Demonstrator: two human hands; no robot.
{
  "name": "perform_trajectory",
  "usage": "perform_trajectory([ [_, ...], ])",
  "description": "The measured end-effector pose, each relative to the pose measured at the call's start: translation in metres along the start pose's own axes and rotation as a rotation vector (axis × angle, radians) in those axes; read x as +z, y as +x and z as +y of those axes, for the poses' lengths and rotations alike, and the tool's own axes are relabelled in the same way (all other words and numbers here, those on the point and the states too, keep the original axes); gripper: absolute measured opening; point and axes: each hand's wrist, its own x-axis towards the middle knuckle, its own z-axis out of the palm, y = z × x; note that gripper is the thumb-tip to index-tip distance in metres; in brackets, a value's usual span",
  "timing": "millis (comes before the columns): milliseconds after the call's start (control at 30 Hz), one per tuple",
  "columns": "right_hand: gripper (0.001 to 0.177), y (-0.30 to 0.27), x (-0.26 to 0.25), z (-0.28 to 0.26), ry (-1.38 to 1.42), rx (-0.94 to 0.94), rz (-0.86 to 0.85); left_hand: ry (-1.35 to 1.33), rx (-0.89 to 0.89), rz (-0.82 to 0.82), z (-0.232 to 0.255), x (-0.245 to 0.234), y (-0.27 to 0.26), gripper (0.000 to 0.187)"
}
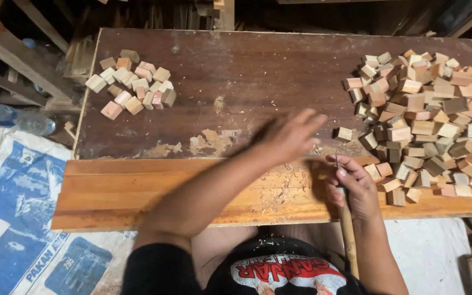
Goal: The person carves small wooden blocks using a chisel, holding the block in one hand and the tool in the other. They repeatedly shape the wood and place the finished pieces into a pile on the left side of the table.
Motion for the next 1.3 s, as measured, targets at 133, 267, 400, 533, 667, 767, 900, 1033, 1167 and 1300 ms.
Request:
perform_trajectory([
  [133,0.041,-0.004,0.005,-0.014,0.222,-0.015,-0.093,-0.103,0.036,-0.181,0.01,0.073,0.033,0.062],
  [267,0.04,-0.007,-0.002,-0.015,0.405,-0.004,-0.177,0.1,0.24,0.172,-0.007,0.138,0.039,0.015],
  [400,0.041,-0.005,-0.005,-0.009,0.407,-0.028,-0.2,0.09,0.062,-0.275,0.006,0.044,-0.008,0.025],
  [533,0.042,-0.008,-0.002,0.003,0.394,-0.022,-0.19,-0.194,-0.167,-0.395,0.056,-0.108,-0.058,0.058],
  [667,0.045,-0.017,0.035,0.019,0.246,-0.022,-0.238,-0.629,-0.443,0.014,0.061,-0.094,-0.118,0.05],
  [767,0.046,-0.022,0.076,0.023,0.147,-0.008,-0.301,-0.912,-0.523,0.332,0.065,-0.057,-0.144,0.052],
  [900,0.045,-0.024,0.098,0.017,0.054,0.019,-0.342,-1.09,-0.569,0.444,0.081,-0.067,-0.154,0.057],
  [1033,0.047,-0.028,0.103,0.01,-0.042,0.007,-0.365,-0.992,-0.552,0.549,0.089,-0.066,-0.157,0.054],
  [1167,0.055,-0.035,0.109,0.01,-0.087,0.009,-0.329,-0.663,-0.429,0.688,0.095,-0.057,-0.152,0.037],
  [1300,0.055,-0.036,0.112,0.008,-0.111,0.014,-0.342,-0.465,-0.285,0.807,0.095,-0.061,-0.147,0.029],
])
